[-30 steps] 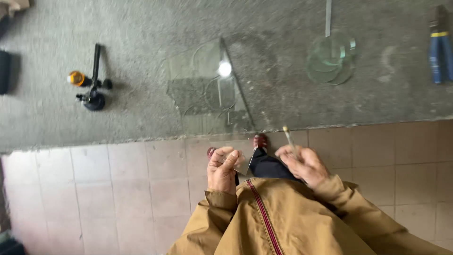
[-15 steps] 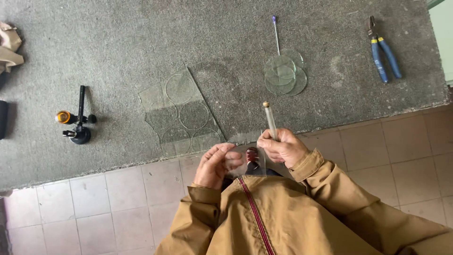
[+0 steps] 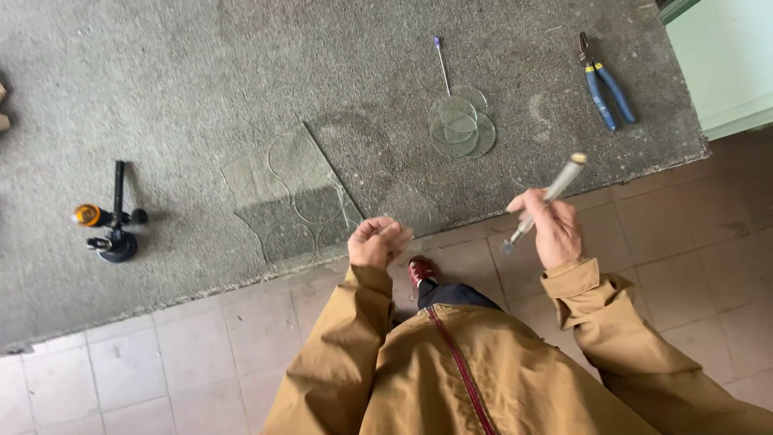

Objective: Cutting circular shapes out of a glass sheet using a manual glass cutter

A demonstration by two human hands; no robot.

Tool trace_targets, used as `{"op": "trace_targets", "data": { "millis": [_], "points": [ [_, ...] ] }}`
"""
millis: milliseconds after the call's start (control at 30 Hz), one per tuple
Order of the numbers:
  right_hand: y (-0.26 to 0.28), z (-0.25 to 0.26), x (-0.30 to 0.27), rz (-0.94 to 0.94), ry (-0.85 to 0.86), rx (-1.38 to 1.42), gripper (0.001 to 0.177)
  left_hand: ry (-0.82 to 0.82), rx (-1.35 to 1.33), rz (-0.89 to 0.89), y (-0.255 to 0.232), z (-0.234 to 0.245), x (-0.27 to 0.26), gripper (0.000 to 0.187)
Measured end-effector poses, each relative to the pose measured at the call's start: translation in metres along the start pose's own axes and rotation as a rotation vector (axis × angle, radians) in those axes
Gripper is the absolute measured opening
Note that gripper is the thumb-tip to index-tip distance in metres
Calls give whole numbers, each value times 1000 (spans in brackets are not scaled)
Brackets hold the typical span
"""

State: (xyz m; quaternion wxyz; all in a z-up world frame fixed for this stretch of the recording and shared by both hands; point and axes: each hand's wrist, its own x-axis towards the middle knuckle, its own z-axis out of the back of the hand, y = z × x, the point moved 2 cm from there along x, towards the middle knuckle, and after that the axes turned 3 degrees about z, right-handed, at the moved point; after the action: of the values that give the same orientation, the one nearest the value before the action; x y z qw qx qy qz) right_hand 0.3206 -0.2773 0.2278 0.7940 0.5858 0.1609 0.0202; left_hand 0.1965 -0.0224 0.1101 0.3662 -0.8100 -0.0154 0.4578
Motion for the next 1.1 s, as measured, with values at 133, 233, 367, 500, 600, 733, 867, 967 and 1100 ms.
{"op": "trace_targets", "data": {
  "millis": [133, 233, 367, 500, 600, 733, 867, 967, 1100],
  "points": [
    [6, 36, 26, 136, -15, -333, 38, -97, -49, -106, 11, -25, 36, 25],
    [-13, 33, 56, 163, 29, -136, 24, -189, 13, -166, 19, -37, 56, 30],
    [-18, 30, 88, 203, 168, -78, 19, -504, 785, -140, 15, -42, 68, 35],
    [-8, 32, 101, 259, 343, -333, 13, -661, 1110, -331, -1, -60, 31, 43],
    [0, 19, 106, 502, 360, -511, 5, -763, 1272, -299, -29, -78, 0, 59],
    [15, -9, 104, 442, 498, -274, 3, -777, 1261, -228, -25, -79, 5, 58],
    [11, -39, 103, 417, 550, -127, 7, -751, 1256, -220, -22, -69, 10, 55],
    [9, -52, 101, 534, 506, -267, 7, -712, 1255, -164, -28, -70, 16, 50],
    [0, -57, 102, 598, 517, -355, 9, -692, 1220, -160, -29, -70, 22, 52]
  ]
}}
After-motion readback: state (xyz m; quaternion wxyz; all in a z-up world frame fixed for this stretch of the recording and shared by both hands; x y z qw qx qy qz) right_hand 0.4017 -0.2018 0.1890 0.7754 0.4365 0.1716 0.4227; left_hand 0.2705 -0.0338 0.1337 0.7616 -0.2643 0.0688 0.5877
